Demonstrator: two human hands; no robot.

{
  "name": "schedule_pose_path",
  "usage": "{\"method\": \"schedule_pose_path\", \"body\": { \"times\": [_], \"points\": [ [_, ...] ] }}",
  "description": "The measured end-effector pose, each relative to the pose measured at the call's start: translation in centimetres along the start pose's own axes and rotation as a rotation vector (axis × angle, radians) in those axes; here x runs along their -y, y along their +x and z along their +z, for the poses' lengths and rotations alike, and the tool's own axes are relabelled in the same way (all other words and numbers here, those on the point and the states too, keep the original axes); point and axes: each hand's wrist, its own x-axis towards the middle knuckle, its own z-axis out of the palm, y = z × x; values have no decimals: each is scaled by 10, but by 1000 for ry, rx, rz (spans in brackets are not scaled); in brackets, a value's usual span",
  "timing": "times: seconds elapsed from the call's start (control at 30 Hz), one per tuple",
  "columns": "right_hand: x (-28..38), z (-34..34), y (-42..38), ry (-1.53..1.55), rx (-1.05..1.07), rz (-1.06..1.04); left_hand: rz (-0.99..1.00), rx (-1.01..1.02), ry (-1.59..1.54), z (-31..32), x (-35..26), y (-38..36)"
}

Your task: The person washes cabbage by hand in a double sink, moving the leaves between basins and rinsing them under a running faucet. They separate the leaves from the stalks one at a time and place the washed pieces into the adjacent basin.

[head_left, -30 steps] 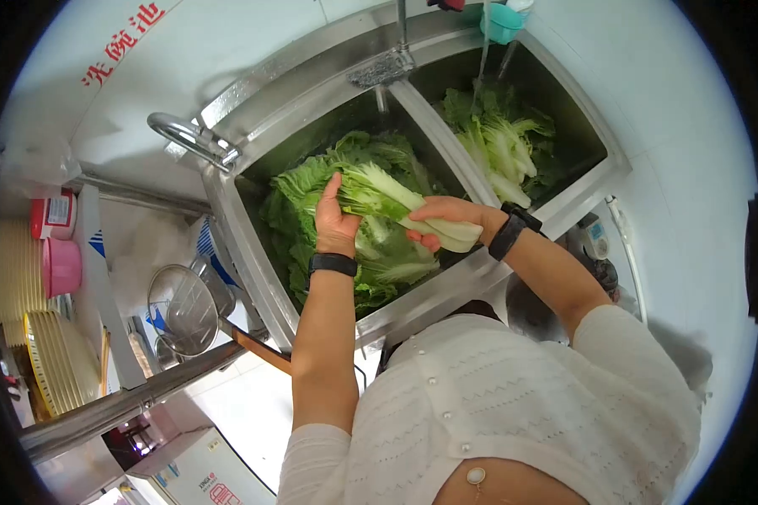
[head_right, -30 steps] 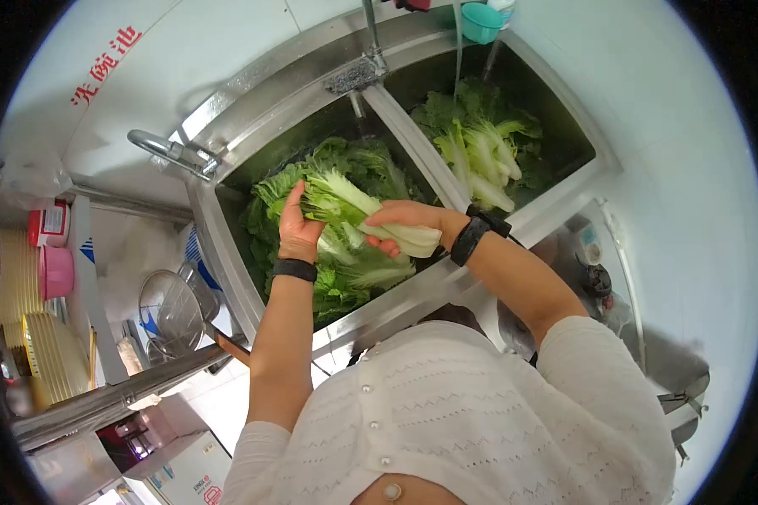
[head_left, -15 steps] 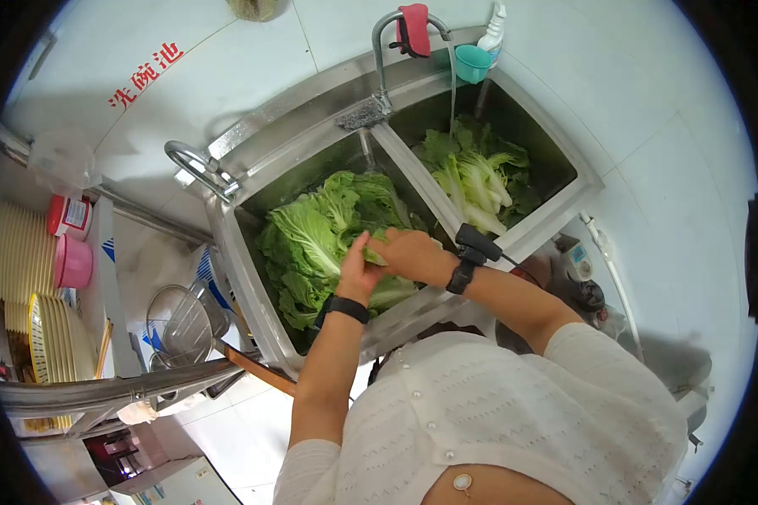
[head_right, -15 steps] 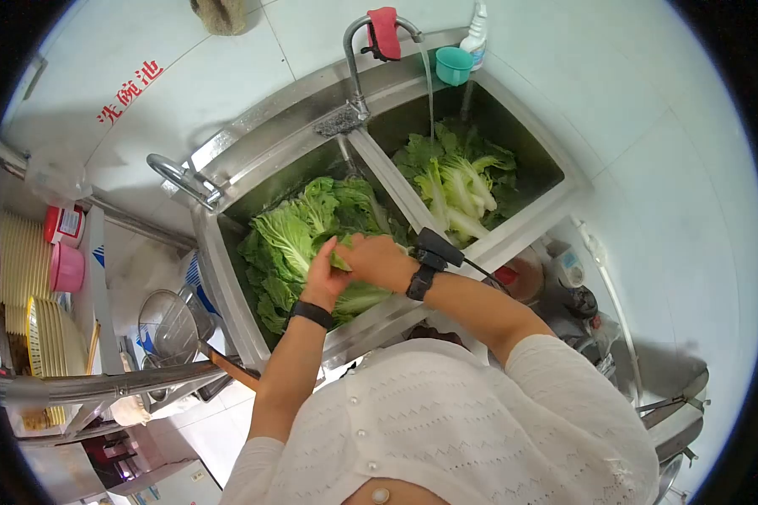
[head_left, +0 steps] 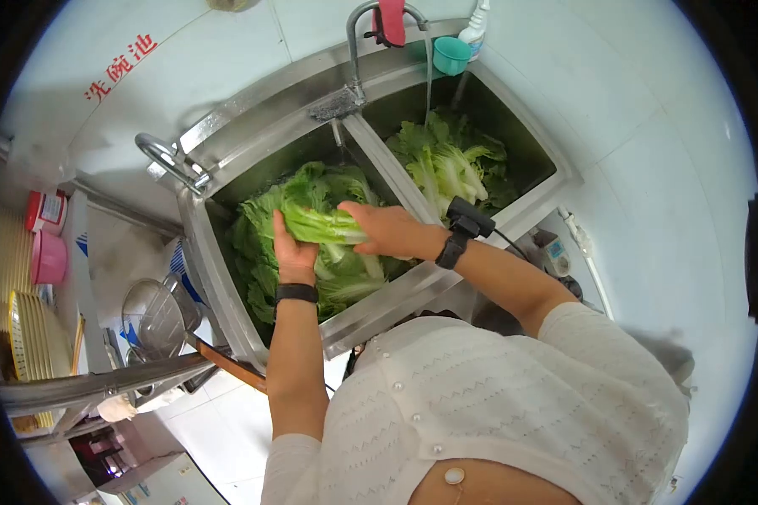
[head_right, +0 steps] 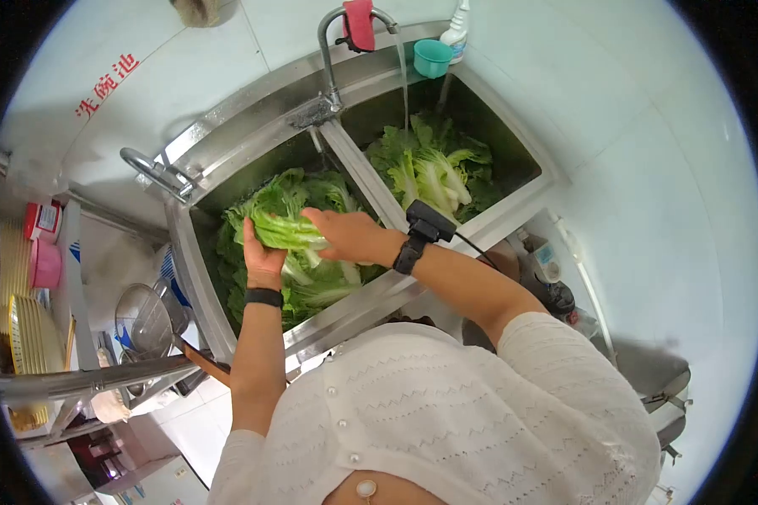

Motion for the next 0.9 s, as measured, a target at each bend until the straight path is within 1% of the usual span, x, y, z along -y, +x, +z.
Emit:
{"method": "schedule_pose_path", "body": {
  "times": [0.03, 0.07, 0.1, 0.17, 0.2, 0.27, 0.4, 0.43, 0.47, 0.53, 0.6, 0.63, 0.67, 0.73, 0.8, 0.83, 0.87, 0.9],
  "points": [
    [1, -5, 2, -71, 49, 6, 13, 97, -15, -9, -2, 11],
    [1, -6, 5, -138, 97, 8, -42, 115, -46, -7, -4, 12],
    [-2, -1, 5, -99, 37, -4, -44, 114, -78, -6, -2, 15],
    [-2, 10, 6, -123, -85, -32, -31, 94, -92, -3, -4, 6],
    [6, 13, 7, -102, -86, -58, -24, 87, -79, 2, -8, -1],
    [23, 5, 8, -124, -85, -25, -12, 131, -94, 0, -18, -4],
    [41, 2, 12, -134, -55, -95, 51, 197, -132, -8, -46, 1],
    [41, 3, 12, -149, -31, -115, 92, 150, -145, -12, -54, 0],
    [39, 3, 8, -167, -11, -129, 166, 43, -99, -20, -65, 3],
    [24, 12, 2, -209, -27, -127, 147, 75, -138, -37, -87, 9],
    [13, 12, -6, -263, -47, -110, 143, 187, -14, -42, -92, 10],
    [12, 11, -8, -266, -55, -116, 192, 204, -70, -51, -91, 23],
    [12, 11, -10, -265, -64, -125, 172, 187, -96, -54, -91, 25],
    [8, 4, -14, -317, -52, -90, 79, 72, -122, -29, -85, 4],
    [4, -6, -15, -391, -53, -63, 63, 26, -138, -34, -79, 11],
    [1, -11, -16, -425, -35, 18, 61, -19, -154, -37, -78, 16],
    [-2, -16, -20, -421, -36, 25, 55, -22, -150, -52, -80, 25],
    [-7, -24, -25, -390, -129, 81, 92, -77, -48, -72, -83, 39]
  ]
}}
